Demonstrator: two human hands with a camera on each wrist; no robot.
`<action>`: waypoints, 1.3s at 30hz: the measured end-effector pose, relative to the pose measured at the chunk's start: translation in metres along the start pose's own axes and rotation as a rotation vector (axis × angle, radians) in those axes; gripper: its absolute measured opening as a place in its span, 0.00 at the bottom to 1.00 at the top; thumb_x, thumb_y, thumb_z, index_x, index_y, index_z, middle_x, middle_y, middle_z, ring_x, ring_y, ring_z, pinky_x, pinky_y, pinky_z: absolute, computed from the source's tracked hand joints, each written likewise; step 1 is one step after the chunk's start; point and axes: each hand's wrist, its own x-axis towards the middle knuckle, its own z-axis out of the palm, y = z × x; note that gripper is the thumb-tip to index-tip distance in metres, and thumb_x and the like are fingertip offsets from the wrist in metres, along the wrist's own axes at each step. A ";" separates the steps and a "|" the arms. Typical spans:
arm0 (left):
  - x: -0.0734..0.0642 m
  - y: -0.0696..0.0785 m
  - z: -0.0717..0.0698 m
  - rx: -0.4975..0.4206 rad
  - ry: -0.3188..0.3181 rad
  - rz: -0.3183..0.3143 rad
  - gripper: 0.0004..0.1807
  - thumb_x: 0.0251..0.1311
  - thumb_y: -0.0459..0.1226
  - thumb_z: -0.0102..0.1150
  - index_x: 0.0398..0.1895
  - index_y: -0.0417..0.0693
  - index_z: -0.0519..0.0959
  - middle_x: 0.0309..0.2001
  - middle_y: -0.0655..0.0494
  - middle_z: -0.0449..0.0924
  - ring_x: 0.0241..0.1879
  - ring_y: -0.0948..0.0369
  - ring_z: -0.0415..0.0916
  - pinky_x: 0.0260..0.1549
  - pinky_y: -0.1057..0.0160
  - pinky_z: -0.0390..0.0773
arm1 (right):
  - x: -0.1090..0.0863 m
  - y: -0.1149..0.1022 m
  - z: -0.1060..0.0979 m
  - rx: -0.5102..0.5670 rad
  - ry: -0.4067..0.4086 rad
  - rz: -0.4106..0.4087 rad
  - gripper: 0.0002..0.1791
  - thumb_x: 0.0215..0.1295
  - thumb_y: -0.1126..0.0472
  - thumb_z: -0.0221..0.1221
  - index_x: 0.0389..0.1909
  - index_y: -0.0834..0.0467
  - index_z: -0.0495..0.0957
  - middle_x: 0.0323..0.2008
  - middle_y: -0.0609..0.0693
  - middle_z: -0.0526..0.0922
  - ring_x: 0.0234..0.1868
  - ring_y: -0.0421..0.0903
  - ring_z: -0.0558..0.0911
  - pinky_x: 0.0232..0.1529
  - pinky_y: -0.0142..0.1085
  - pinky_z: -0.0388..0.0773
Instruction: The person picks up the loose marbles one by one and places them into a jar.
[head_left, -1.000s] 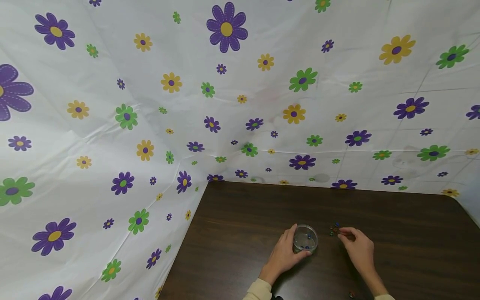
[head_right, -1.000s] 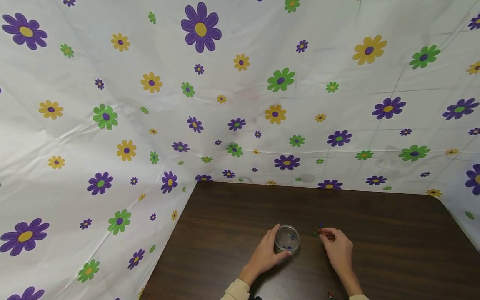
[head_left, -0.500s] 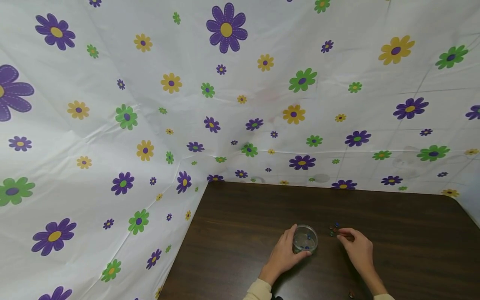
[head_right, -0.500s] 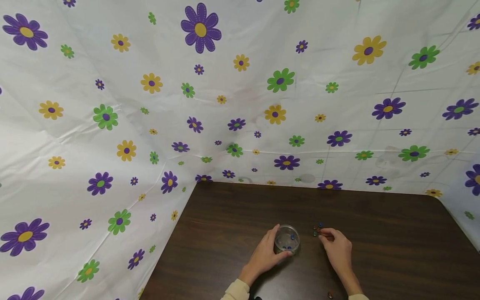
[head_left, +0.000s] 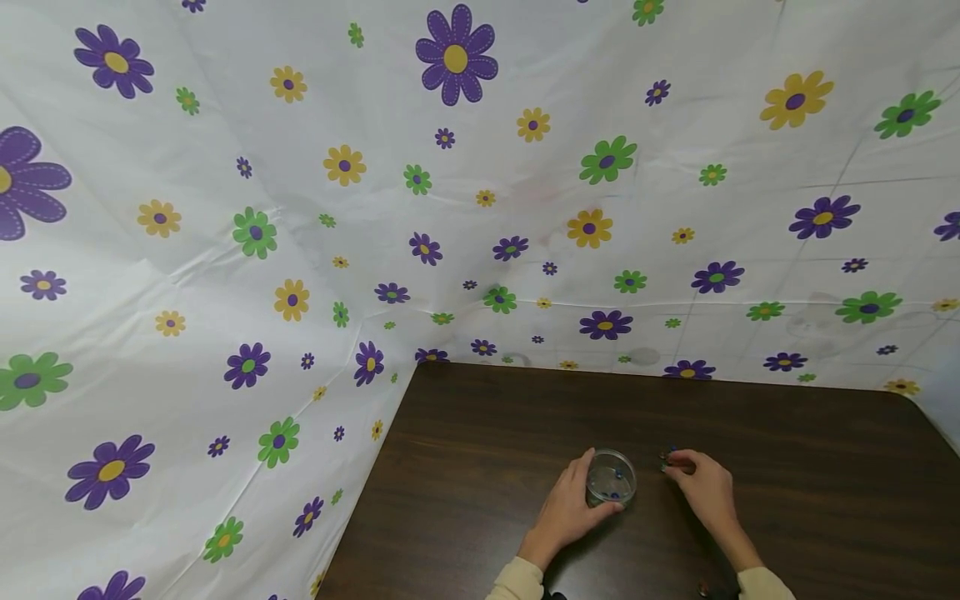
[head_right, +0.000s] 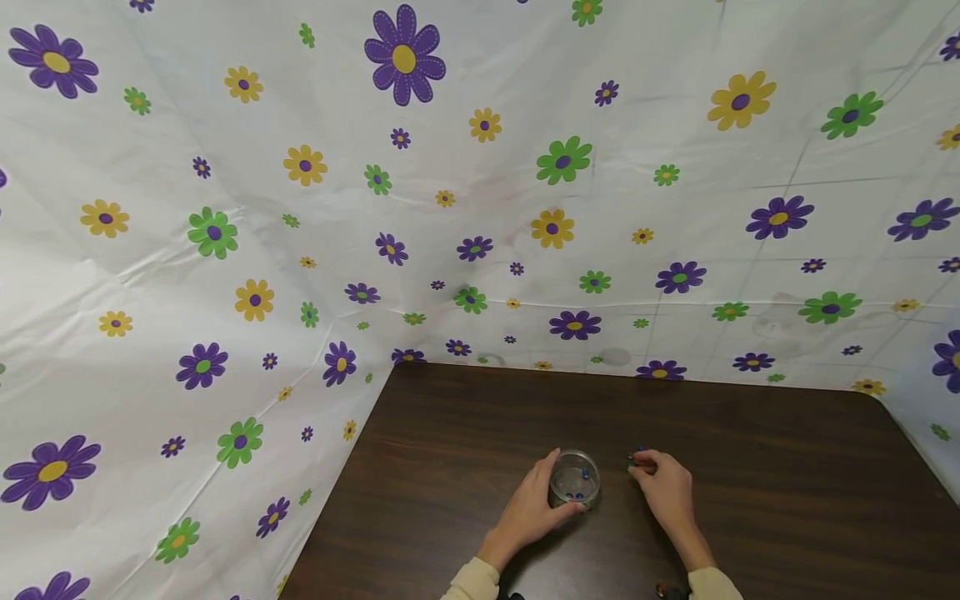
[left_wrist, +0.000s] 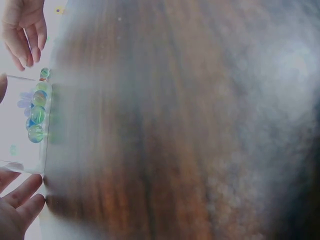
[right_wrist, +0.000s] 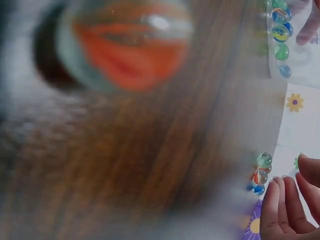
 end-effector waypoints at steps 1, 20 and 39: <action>0.000 0.000 0.000 -0.003 -0.004 -0.004 0.51 0.62 0.64 0.65 0.82 0.54 0.57 0.71 0.54 0.70 0.67 0.57 0.71 0.58 0.54 0.78 | 0.001 0.000 0.001 0.000 -0.012 0.005 0.10 0.59 0.69 0.72 0.40 0.67 0.87 0.34 0.57 0.89 0.35 0.54 0.87 0.34 0.37 0.79; 0.000 0.000 0.000 -0.019 -0.023 -0.022 0.52 0.62 0.65 0.65 0.83 0.56 0.56 0.71 0.54 0.70 0.67 0.56 0.71 0.58 0.54 0.77 | 0.012 -0.001 0.008 -0.018 -0.142 0.031 0.08 0.62 0.72 0.67 0.41 0.71 0.85 0.35 0.63 0.87 0.37 0.60 0.85 0.38 0.53 0.81; 0.000 0.001 -0.001 -0.003 -0.009 -0.007 0.51 0.62 0.64 0.65 0.82 0.55 0.56 0.70 0.54 0.70 0.67 0.57 0.71 0.58 0.55 0.78 | 0.013 0.001 0.013 -0.063 -0.186 -0.023 0.03 0.59 0.75 0.68 0.34 0.69 0.87 0.40 0.67 0.85 0.49 0.71 0.81 0.49 0.62 0.78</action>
